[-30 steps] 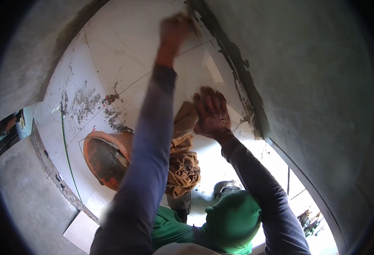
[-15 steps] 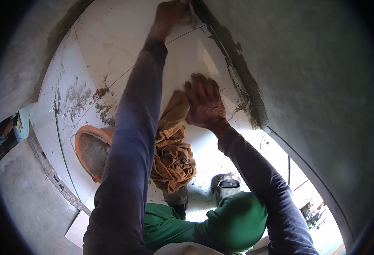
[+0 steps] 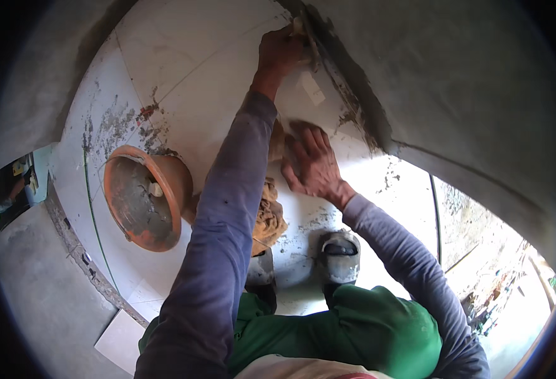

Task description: The person applies grout to a wall base using a small trowel and a wooden board, then smooths the material by hand and wipes the tiled floor with a cloth.

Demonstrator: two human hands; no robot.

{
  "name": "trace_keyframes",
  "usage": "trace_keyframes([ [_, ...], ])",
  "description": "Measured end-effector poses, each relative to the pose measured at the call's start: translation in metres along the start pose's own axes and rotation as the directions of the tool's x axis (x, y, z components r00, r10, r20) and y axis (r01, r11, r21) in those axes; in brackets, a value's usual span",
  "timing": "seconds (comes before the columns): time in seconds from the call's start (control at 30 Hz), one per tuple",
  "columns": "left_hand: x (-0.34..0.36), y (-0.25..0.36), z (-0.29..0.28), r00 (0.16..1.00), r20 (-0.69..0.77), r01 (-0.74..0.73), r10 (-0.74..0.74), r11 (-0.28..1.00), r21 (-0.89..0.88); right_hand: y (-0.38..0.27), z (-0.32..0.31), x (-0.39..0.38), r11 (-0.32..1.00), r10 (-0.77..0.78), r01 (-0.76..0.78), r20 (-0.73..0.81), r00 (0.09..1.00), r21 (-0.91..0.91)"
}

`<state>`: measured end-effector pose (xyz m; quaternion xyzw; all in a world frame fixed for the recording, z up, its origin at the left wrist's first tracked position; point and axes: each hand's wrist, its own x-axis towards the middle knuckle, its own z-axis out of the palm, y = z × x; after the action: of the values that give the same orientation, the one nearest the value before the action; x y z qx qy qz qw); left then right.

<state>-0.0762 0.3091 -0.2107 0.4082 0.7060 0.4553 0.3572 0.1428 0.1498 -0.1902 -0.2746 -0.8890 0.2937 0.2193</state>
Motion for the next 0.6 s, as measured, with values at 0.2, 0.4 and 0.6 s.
trace_keyframes([
  [0.2, -0.077, 0.018, 0.046, 1.000, 0.020, 0.014, -0.013, 0.998, -0.054, -0.024, -0.048, -0.120, 0.986, 0.163, -0.162, -0.033, 0.986, 0.043],
  [0.4, -0.122, 0.028, 0.071, 0.998, 0.039, 0.051, -0.051, 0.999, 0.003, -0.023, -0.078, -0.219, 0.883, 0.427, -0.455, -0.204, 0.881, -0.114],
  [0.6, -0.200, 0.024, 0.107, 1.000, 0.004, 0.029, -0.029, 0.989, -0.147, -0.006, -0.099, -0.300, 0.665, 0.586, -0.705, -0.414, 0.697, -0.246],
])
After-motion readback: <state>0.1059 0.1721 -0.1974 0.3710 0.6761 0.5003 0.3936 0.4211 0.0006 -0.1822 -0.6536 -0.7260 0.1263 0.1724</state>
